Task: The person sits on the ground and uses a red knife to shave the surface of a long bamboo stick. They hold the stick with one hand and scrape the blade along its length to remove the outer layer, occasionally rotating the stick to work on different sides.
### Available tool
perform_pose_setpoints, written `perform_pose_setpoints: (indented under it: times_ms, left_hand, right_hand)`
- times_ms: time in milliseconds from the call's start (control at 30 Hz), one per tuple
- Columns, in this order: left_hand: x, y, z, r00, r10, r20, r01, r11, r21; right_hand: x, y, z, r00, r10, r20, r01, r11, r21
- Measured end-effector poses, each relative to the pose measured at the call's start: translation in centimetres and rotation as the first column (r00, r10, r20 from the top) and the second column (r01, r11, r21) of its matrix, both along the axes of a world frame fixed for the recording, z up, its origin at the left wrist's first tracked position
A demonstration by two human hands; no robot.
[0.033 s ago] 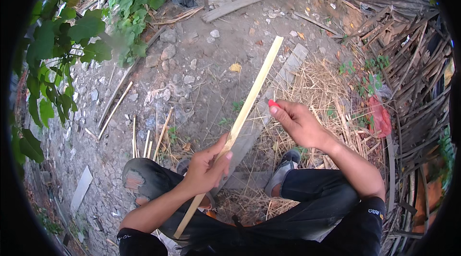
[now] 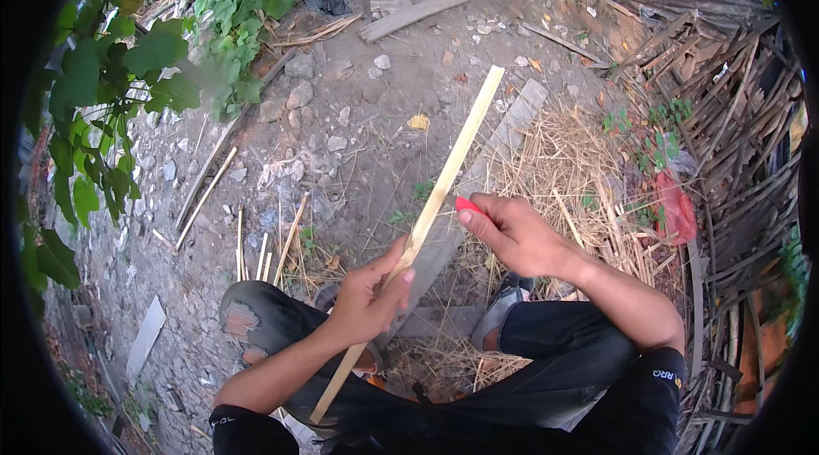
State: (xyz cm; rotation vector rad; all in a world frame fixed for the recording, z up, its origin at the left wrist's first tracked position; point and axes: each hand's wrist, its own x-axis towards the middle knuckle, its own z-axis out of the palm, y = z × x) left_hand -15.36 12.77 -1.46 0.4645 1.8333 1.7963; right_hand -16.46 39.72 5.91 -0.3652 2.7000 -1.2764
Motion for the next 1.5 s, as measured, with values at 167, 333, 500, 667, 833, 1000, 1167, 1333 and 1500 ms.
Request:
perform_pose_setpoints:
  times_ms: [167, 333, 500, 667, 833, 1000, 1167, 1333, 1500]
  left_hand:
    - [-0.4, 1.1, -0.4, 0.998, 0.055, 0.034, -0.056, 0.998, 0.035]
    - [-0.6, 0.8, -0.4, 0.994, 0.087, 0.066, -0.091, 0.994, 0.064]
    - [-0.8, 0.6, -1.4, 0.996, 0.085, 0.040, -0.086, 0.996, 0.022]
    - [-1.5, 1.1, -1.1, 0.997, 0.079, 0.009, -0.079, 0.997, -0.001]
    - [-2.3, 1.6, -1.9, 0.993, 0.097, -0.070, -0.099, 0.995, -0.023]
    - [-1.1, 0.5, -3.9, 0.998, 0.019, -0.051, -0.021, 0.999, -0.033]
    - [-1.4, 1.6, -3.8, 1.000, -0.022, -0.006, 0.021, 0.996, -0.083]
    - [-1.2, 1.4, -3.5, 0.993, -0.041, -0.107, 0.023, 0.985, -0.169]
    - [2.7, -1.2, -5.9, 0.951, -0.218, -0.218, 0.197, 0.974, -0.115]
  right_hand:
    - [1.3, -3.8, -1.5, 0.992, 0.119, -0.046, -0.115, 0.990, 0.079]
    - [0.5, -3.7, -1.0, 0.988, 0.108, 0.113, -0.126, 0.976, 0.175]
    - [-0.2, -3.4, -3.4, 0.996, 0.069, -0.063, -0.046, 0.952, 0.304]
    - [-1.0, -2.7, -4.2, 0.987, 0.049, -0.151, 0.012, 0.927, 0.375]
    - [-2.1, -2.1, -4.9, 0.981, 0.045, -0.186, 0.045, 0.892, 0.450]
    - [-6.1, 4.8, -4.9, 0.959, -0.265, -0.104, 0.283, 0.860, 0.424]
    - [-6.3, 7.3, -6.4, 0.945, -0.282, -0.164, 0.326, 0.809, 0.490]
    - [-7.5, 7.8, -5.9, 0.907, -0.372, -0.196, 0.420, 0.786, 0.454]
    - [-6.5, 25.2, -4.0, 0.512, -0.746, -0.425, 0.859, 0.437, 0.268]
